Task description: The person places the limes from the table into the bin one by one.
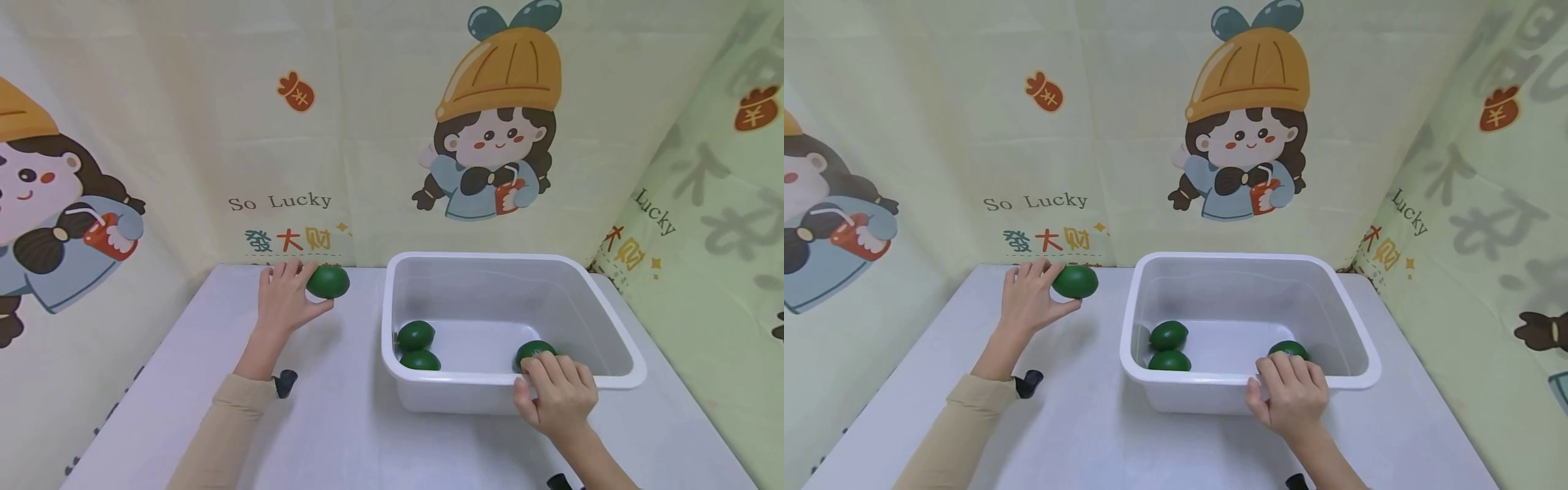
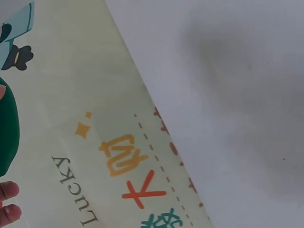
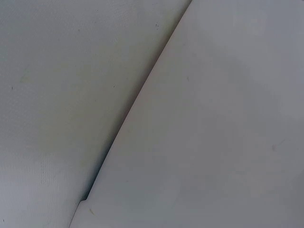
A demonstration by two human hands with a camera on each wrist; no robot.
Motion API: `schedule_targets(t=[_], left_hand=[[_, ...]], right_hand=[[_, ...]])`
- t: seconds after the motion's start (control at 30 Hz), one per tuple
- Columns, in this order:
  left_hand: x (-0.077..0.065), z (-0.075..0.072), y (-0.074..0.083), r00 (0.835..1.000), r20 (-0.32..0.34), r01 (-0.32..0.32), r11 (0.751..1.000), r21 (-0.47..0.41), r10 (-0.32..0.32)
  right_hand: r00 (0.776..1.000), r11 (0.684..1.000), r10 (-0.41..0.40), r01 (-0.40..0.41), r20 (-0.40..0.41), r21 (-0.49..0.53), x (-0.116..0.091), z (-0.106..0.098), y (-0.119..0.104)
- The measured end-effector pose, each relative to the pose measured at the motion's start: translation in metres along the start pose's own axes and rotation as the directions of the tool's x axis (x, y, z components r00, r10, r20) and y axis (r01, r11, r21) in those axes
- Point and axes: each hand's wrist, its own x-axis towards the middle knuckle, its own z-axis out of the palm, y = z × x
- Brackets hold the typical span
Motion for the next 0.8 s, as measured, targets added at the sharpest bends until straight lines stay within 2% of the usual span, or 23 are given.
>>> schedule_targets(t=[0.3, 0.8], left_hand=[[0.008, -0.012, 0.016, 1.000, -0.031, -0.005, 0.999, -0.033, 0.004], [0.020, -0.025, 0.038, 0.987, -0.144, -0.079, 0.995, -0.058, 0.070]], right_hand=[[1.000, 1.000, 0.001, -0.001, 0.015, 0.001, -0.001, -0.001, 0.001], [1.000, 1.000, -0.001, 0.001, 0.007, -0.002, 0.000, 0.000, 0.000]])
